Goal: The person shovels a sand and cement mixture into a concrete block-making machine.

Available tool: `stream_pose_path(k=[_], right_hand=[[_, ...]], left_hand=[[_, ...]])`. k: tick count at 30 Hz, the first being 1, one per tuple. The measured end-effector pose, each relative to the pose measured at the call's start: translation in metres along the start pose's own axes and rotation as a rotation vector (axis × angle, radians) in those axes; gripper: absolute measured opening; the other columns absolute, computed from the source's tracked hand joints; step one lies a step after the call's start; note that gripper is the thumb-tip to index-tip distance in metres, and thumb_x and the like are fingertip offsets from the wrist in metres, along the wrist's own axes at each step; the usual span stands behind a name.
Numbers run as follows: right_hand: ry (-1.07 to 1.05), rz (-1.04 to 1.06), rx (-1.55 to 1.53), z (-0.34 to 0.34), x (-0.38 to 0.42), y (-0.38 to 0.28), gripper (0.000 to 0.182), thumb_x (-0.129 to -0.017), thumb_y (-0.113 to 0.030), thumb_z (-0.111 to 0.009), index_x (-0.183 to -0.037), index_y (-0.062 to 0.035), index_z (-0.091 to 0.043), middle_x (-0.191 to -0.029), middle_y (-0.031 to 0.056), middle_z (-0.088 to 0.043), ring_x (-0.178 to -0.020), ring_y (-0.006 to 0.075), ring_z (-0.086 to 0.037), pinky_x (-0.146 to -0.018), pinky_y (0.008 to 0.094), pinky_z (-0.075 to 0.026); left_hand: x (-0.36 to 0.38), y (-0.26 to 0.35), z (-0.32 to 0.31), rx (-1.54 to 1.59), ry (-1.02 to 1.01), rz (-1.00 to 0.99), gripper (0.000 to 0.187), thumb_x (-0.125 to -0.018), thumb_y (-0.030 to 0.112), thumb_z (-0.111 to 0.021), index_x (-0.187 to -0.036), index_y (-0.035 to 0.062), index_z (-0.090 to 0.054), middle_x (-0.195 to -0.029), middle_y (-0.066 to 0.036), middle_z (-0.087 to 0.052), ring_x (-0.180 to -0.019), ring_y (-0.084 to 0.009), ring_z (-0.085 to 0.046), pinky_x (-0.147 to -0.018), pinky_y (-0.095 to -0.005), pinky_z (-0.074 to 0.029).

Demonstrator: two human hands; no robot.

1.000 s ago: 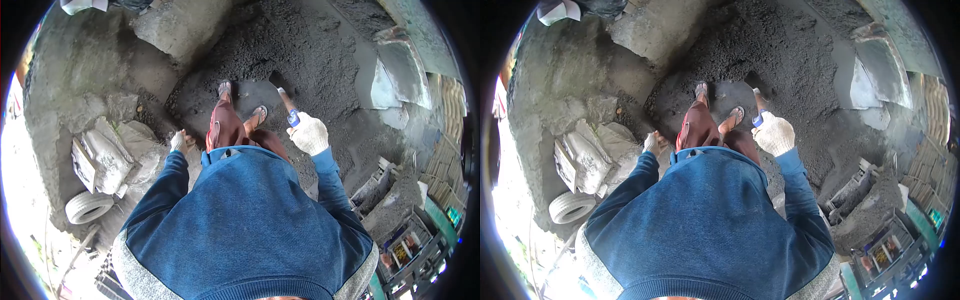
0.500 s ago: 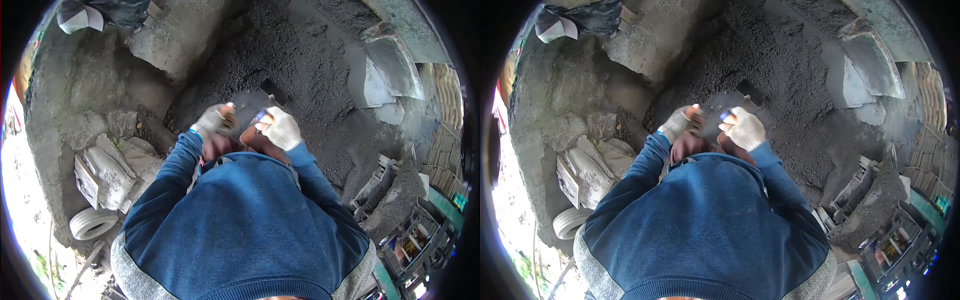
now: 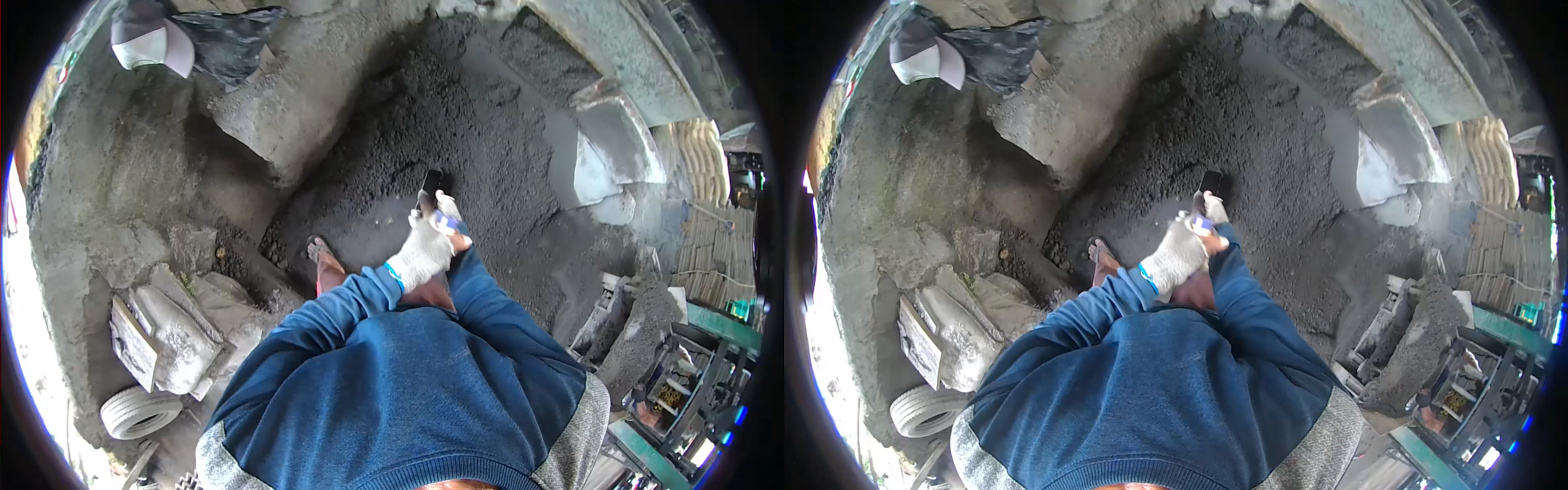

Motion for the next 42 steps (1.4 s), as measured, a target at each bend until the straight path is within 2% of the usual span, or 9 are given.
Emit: stream_pose_path(k=[7, 13, 17, 20, 21, 23, 26, 33, 42], right_hand=[[0.213, 0.263, -0.047, -0.074, -0.048, -0.001, 0.046, -0.086, -0.041, -0.066, -0.115, -0.0148, -0.043, -0.086, 0.0126, -0.053, -0.067, 0.0275, -0.057, -0.06, 0.044, -0.053], [0.457, 0.374, 0.143, -0.092, -0.155, -0.011, 0.017, -0.093, -0.03, -0.057, -0.09, -0.0137, -0.052, -0.072, 0.005, -0.055, -0.059, 0.0243, -0.055, -0.057, 0.0445, -0.05], [0.574, 0.218, 0.343, -0.072, -0.208, 0.114, 0.023, -0.096, -0.033, -0.053, -0.087, -0.0121, -0.057, -0.08, 0.0073, -0.063, -0.064, 0.0237, -0.061, -0.06, 0.0444, -0.051], [0.451, -0.074, 0.247, -0.033, -0.223, 0.295, 0.028, -0.098, -0.034, -0.048, -0.083, -0.0112, -0.058, -0.071, 0.0129, -0.059, -0.055, 0.0308, -0.059, -0.051, 0.0487, -0.05], [0.396, -0.203, 0.249, -0.03, -0.217, 0.354, 0.031, -0.098, -0.034, -0.047, -0.079, -0.0107, -0.057, -0.066, 0.0156, -0.057, -0.05, 0.0359, -0.058, -0.045, 0.0521, -0.048], [0.269, -0.528, 0.175, -0.023, -0.194, 0.463, 0.017, -0.096, -0.026, -0.051, -0.085, -0.013, -0.052, -0.06, 0.0137, -0.05, -0.046, 0.0374, -0.055, -0.043, 0.0587, -0.046], [0.288, -0.88, 0.066, -0.005, -0.181, 0.554, 0.01, -0.093, -0.017, -0.055, -0.084, -0.0132, -0.051, -0.061, 0.0122, -0.051, -0.049, 0.0354, -0.054, -0.048, 0.0579, -0.047], [0.317, -0.288, 0.186, 0.077, -0.545, 0.172, 0.023, -0.095, -0.034, -0.045, -0.085, -0.0163, -0.054, -0.073, 0.008, -0.053, -0.063, 0.0306, -0.054, -0.053, 0.0512, -0.047], [0.334, -0.145, 0.064, 0.088, -0.452, 0.167, 0.016, -0.093, -0.034, -0.056, -0.088, -0.0184, -0.054, -0.076, 0.0006, -0.055, -0.063, 0.023, -0.055, -0.058, 0.048, -0.05]], left_hand=[[0.093, 0.069, 0.178, 0.784, -0.051, 0.415, 0.021, -0.086, 0.017, -0.072, -0.102, 0.0046, -0.065, -0.07, 0.0, -0.057, -0.055, -0.0082, -0.054, -0.047, -0.0233, -0.041], [0.203, -0.124, 0.345, 0.948, 0.647, 0.547, 0.037, -0.094, 0.044, -0.06, -0.08, 0.009, -0.058, -0.062, 0.001, -0.05, -0.051, -0.0138, -0.049, -0.047, -0.0292, -0.04], [0.368, -0.26, 0.346, 0.965, 1.154, 0.778, 0.037, -0.091, 0.053, -0.06, -0.075, 0.0202, -0.053, -0.063, 0.003, -0.047, -0.055, -0.0149, -0.05, -0.051, -0.0329, -0.041], [0.507, -0.218, 0.324, 0.605, 1.682, 0.977, 0.041, -0.086, 0.057, -0.062, -0.076, 0.0178, -0.057, -0.072, 0.0, -0.058, -0.065, -0.0172, -0.056, -0.056, -0.037, -0.045], [0.574, -0.226, 0.313, 0.888, 1.466, 0.962, 0.041, -0.087, 0.055, -0.061, -0.085, 0.0138, -0.063, -0.081, -0.004, -0.065, -0.079, -0.0212, -0.064, -0.071, -0.0456, -0.053], [0.598, -0.171, 0.296, 0.66, 1.931, 0.809, 0.04, -0.09, 0.05, -0.059, -0.08, 0.0114, -0.057, -0.074, -0.004, -0.059, -0.074, -0.0183, -0.059, -0.075, -0.0451, -0.051], [0.549, -0.181, 0.308, 0.563, 1.93, 0.877, 0.038, -0.091, 0.046, -0.06, -0.076, 0.0125, -0.052, -0.07, -0.002, -0.053, -0.067, -0.0156, -0.052, -0.069, -0.0409, -0.049], [0.218, -0.357, 0.331, 0.402, 1.683, 0.883, 0.038, -0.094, 0.044, -0.06, -0.071, 0.0174, -0.044, -0.058, 0.004, -0.04, -0.043, -0.0105, -0.034, -0.038, -0.0268, -0.027], [0.262, -0.344, 0.305, 0.364, 1.606, 0.941, 0.038, -0.093, 0.047, -0.062, -0.075, 0.0175, -0.046, -0.062, 0.004, -0.038, -0.048, -0.0112, -0.04, -0.043, -0.0279, -0.033]])
Point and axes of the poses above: each hand's wrist, its own x-axis away from the middle knuckle, its own z-axis out of the back of the hand, y = z × x, the point moved 9 cm from there along -x, towards the middle knuckle
